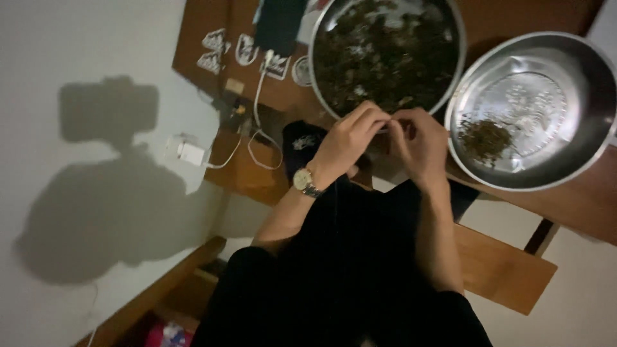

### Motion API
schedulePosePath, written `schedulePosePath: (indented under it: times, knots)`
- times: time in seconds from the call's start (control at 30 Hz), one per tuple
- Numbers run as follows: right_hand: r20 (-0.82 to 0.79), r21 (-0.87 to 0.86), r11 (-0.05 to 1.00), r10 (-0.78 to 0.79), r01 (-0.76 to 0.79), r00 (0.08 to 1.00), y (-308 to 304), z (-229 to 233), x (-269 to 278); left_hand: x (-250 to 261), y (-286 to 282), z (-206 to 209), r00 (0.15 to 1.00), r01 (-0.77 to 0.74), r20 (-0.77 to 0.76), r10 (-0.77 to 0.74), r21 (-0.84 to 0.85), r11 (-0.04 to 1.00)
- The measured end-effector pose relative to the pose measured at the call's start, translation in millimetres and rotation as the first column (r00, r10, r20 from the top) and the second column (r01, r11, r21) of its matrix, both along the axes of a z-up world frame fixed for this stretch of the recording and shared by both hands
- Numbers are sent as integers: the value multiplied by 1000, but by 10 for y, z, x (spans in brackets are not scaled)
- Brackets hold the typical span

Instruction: Sorting dried tea leaves by manually picking out stems and debris and placing them into a separate metal tray.

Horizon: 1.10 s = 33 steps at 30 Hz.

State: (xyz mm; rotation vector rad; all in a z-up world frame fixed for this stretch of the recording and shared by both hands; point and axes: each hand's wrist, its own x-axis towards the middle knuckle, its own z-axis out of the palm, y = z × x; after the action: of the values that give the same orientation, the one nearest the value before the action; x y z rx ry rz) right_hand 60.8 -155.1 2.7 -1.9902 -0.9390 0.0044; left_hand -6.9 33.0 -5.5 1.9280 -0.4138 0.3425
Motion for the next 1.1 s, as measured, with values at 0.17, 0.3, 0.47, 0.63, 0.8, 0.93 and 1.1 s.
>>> schedulePosePath:
  times: [0.17, 0.3, 0.47, 0.63, 0.8, 0.93, 1.1]
  knots:
    - [59, -30, 999, 18, -16, 998, 14, -99, 9, -58, -23, -138, 994, -101, 54, 97, 77, 992]
    - [47, -23, 999, 31, -30, 998, 9, -104, 8, -69, -170, -150, 954, -298, 142, 266, 312, 902]
    - [72, -19, 1000, -15, 17, 997, -88, -165, 27, -60, -226, -235, 849, -528, 294, 439, 506, 682]
    - [-45, -30, 993, -115, 113, 992, -190, -44, -60, 20, -152, -258, 940, -341, 89, 330, 307, 888]
    - [-3, -53, 981, -188, 188, 982, -412, -27, 12, 75, -185, -307, 949, -304, 27, 315, 344, 888]
    - [9, -40, 950, -309, 309, 951, -661, -29, 53, 127, -209, -174, 950, -312, 118, 289, 329, 891]
    - [-4, -38, 897, -440, 440, 898, -1001, -75, 126, 236, -240, -310, 957, -291, 124, 264, 379, 879]
